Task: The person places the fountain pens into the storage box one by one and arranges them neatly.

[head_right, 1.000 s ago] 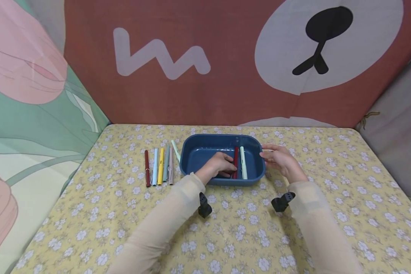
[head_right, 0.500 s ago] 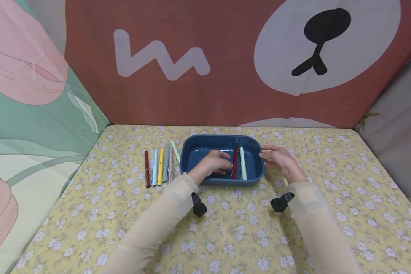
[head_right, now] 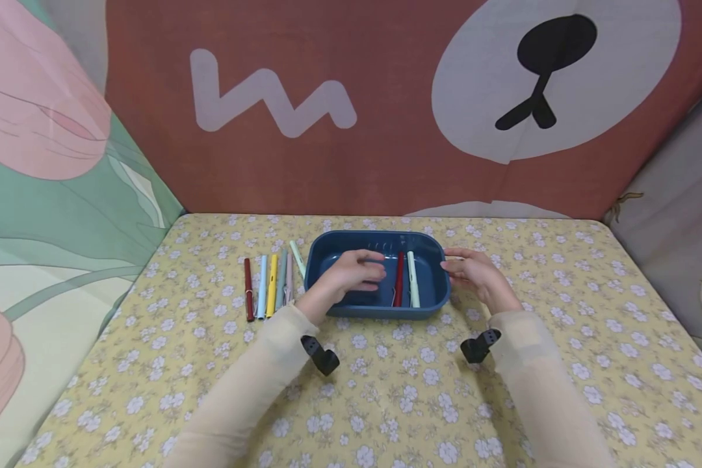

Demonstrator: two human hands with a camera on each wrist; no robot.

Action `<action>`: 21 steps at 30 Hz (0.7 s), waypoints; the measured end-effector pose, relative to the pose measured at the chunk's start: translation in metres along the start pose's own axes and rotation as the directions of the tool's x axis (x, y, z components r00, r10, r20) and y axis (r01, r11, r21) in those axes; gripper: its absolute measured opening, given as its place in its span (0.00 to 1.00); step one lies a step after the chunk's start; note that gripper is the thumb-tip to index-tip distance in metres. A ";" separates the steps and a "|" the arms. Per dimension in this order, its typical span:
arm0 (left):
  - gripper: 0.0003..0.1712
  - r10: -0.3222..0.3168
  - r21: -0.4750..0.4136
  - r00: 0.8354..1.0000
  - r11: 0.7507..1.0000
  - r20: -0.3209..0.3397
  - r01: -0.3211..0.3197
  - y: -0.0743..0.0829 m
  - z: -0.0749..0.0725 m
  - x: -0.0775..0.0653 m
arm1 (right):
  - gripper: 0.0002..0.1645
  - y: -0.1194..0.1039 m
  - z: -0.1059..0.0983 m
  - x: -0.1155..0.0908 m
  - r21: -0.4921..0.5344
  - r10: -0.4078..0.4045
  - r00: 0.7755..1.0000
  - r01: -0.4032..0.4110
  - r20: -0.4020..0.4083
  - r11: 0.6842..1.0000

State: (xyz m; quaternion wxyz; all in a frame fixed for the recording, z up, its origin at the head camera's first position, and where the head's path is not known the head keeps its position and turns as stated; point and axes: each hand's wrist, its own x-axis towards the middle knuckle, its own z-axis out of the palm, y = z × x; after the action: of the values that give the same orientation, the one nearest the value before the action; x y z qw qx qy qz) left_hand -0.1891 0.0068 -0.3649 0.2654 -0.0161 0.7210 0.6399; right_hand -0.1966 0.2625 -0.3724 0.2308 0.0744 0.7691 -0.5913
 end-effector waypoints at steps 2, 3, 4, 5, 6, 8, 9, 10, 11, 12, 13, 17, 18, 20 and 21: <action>0.25 0.019 -0.004 1.000 1.000 0.003 -0.019 0.000 -0.004 -0.004 | 0.39 0.000 0.000 0.000 0.002 -0.001 1.000 0.001 0.000 1.000; 0.25 0.028 -0.005 1.000 1.000 0.005 -0.028 0.000 -0.006 -0.006 | 0.39 0.000 0.000 0.000 0.001 0.000 1.000 0.000 -0.002 1.000; 0.25 0.036 -0.005 0.999 0.999 0.004 -0.036 -0.001 -0.008 -0.008 | 0.39 -0.001 0.000 0.000 0.001 0.000 1.000 0.000 -0.002 1.000; 0.25 0.044 -0.008 0.999 0.999 0.003 -0.044 -0.001 -0.010 -0.010 | 0.39 -0.001 0.001 0.000 0.002 0.002 1.000 -0.002 -0.006 1.000; 0.25 0.051 -0.011 0.999 0.999 0.000 -0.051 -0.001 -0.012 -0.011 | 0.39 -0.001 0.001 0.000 0.002 0.003 1.000 -0.002 -0.008 1.000; 0.25 0.065 -0.012 0.998 0.998 -0.010 -0.066 -0.001 -0.016 -0.015 | 0.38 -0.001 0.001 0.001 0.001 0.004 1.000 -0.004 -0.012 1.000; 0.24 0.072 -0.011 0.997 0.997 -0.016 -0.072 -0.001 -0.018 -0.017 | 0.38 -0.001 0.002 0.001 0.001 0.005 1.000 -0.005 -0.015 1.000; 0.24 0.080 -0.011 0.997 0.997 -0.022 -0.080 -0.001 -0.020 -0.019 | 0.38 -0.001 0.002 0.001 0.000 0.005 1.000 -0.005 -0.016 1.000; 0.25 0.088 -0.011 0.996 0.996 -0.026 -0.089 0.000 -0.022 -0.021 | 0.38 0.000 0.002 0.002 -0.001 0.006 1.000 -0.006 -0.018 1.000; 0.24 0.100 -0.010 0.995 0.995 -0.030 -0.100 -0.001 -0.024 -0.023 | 0.38 0.000 0.002 0.002 -0.001 0.005 1.000 -0.005 -0.019 1.000; 0.25 0.111 -0.008 0.993 0.994 -0.034 -0.111 -0.001 -0.026 -0.025 | 0.38 0.000 0.002 0.002 -0.001 0.006 1.000 -0.006 -0.020 1.000; 0.24 0.148 -0.008 0.988 0.989 -0.053 -0.148 -0.002 -0.036 -0.032 | 0.38 0.000 0.001 0.002 0.005 0.007 1.000 -0.007 -0.022 1.000; 0.24 0.152 -0.012 0.987 0.988 -0.057 -0.153 -0.002 -0.038 -0.034 | 0.38 0.000 0.001 0.002 0.007 0.008 1.000 -0.008 -0.022 1.000; 0.24 0.156 -0.023 0.986 0.987 -0.064 -0.158 -0.003 -0.043 -0.038 | 0.38 0.000 0.002 0.002 0.007 0.008 1.000 -0.008 -0.022 1.000; 0.25 0.159 -0.025 0.985 0.987 -0.065 -0.161 -0.003 -0.046 -0.040 | 0.37 0.000 0.002 0.002 0.006 0.008 1.000 -0.008 -0.022 1.000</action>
State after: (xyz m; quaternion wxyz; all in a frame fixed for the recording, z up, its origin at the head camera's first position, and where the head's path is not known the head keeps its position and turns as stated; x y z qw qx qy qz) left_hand -0.1706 -0.0491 -0.3492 0.1900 0.0178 0.7181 0.6693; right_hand -0.1977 0.2605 -0.3736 0.2245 0.0846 0.7694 -0.5920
